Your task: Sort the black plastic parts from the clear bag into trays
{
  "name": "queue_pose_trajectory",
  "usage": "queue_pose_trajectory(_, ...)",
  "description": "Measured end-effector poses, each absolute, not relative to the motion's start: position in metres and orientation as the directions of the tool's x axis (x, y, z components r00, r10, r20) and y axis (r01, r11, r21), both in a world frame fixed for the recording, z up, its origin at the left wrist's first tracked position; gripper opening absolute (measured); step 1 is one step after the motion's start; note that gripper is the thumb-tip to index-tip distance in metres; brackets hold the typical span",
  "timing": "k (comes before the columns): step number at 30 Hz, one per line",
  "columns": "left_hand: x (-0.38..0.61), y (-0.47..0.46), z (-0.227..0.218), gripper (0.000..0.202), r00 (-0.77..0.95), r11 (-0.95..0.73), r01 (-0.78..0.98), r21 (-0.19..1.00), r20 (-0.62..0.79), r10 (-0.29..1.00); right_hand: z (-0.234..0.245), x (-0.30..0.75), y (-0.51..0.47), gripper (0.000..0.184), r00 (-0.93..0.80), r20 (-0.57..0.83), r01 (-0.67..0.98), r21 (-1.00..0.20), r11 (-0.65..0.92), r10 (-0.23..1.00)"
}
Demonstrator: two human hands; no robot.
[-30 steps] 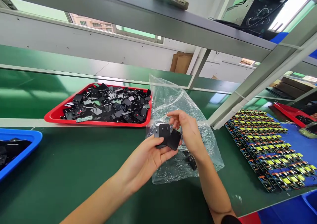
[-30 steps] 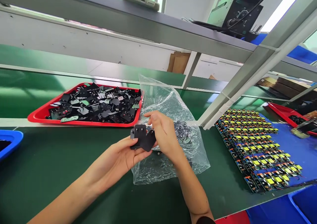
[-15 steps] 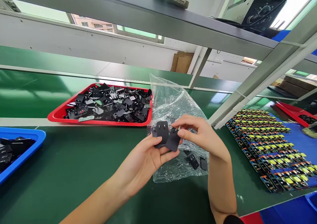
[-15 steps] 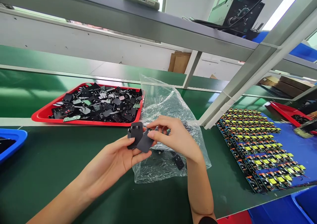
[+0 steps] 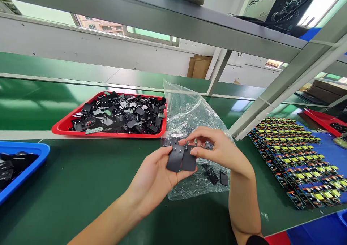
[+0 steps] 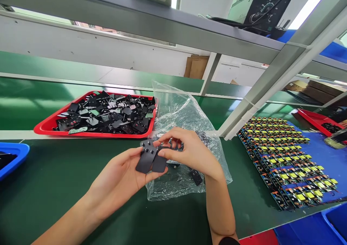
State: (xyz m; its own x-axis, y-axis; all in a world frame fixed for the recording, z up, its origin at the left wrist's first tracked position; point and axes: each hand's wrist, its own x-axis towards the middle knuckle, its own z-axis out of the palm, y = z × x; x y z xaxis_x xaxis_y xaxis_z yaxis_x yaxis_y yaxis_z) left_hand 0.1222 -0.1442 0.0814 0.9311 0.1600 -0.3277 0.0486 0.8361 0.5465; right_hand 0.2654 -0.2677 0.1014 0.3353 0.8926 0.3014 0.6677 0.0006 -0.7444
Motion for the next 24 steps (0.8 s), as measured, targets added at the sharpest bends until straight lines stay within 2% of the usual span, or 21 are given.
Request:
queue_pose_trajectory(3, 0.121, -0.144, 0.084, 0.031, 0.919, 0.837, 0.043, 0.545, -0.349, 0.18, 0.101, 0.265, -0.27, 0.013, 0.312, 0.341, 0.733, -0.68, 0.004, 0.887)
queue_pose_trajectory(8, 0.121, -0.144, 0.086, 0.032, 0.907, 0.86, 0.012, 0.509, -0.369, 0.206, 0.097, 0.263, -0.266, 0.004, 0.331, 0.379, 0.779, -0.627, -0.023, 0.864)
queue_pose_trajectory(15, 0.12, -0.141, 0.09, 0.037, 0.894, 0.876, -0.015, 0.482, -0.386, 0.228, 0.093, 0.265, -0.257, 0.004, 0.456, 0.575, 0.772, -0.636, 0.02, 0.68)
queue_pose_trajectory(24, 0.12, -0.139, 0.093, 0.038, 0.9, 0.89, -0.042, 0.454, -0.37, 0.232, 0.09, 0.255, -0.249, 0.007, 0.411, 0.626, 0.769, -0.628, 0.116, 0.663)
